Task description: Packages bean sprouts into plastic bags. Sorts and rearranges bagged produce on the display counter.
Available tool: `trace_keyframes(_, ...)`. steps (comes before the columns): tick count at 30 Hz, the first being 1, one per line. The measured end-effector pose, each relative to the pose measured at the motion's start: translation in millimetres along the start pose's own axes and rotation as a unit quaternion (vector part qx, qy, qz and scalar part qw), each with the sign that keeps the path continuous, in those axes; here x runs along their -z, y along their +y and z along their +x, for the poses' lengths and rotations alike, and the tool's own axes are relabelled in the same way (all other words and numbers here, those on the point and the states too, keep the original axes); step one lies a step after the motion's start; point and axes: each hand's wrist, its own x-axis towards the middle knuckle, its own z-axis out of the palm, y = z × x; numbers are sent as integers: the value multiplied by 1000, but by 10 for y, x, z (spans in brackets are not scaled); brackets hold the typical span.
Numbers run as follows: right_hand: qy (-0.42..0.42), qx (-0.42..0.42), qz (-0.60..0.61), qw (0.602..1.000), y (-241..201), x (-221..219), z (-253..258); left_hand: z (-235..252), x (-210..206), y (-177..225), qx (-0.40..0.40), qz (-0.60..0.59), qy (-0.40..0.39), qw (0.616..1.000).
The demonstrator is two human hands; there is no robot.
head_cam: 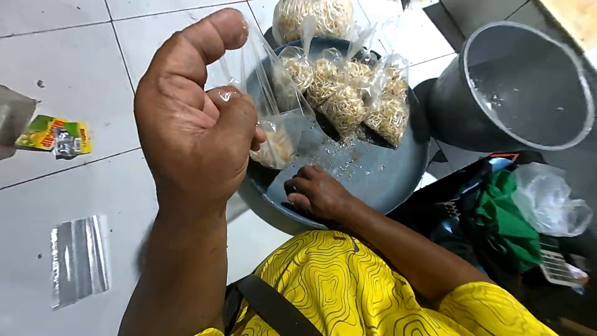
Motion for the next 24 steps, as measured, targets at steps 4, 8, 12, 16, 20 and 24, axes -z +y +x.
trace_keyframes(4,-55,51,33,997,-55,70,-371,-15,31,-30,4,-3,5,1000)
trace_keyframes(8,-92,30,50,994,6,54,-546,-2,14,-81,19,-2,11,1000)
trace_keyframes(12,-110,6,78,991,13,66,-560,33,-53,-128,41,-3,-4,999)
trace_keyframes(16,-40,-102,264,958,181,122,-556,84,-114,-127,42,-1,-15,999)
trace_keyframes(20,75,-233,565,788,358,344,-594,4,-252,-171,62,67,-82,992)
trace_keyframes(24,160,-223,722,636,146,855,-477,-220,-558,-439,58,160,-157,973)
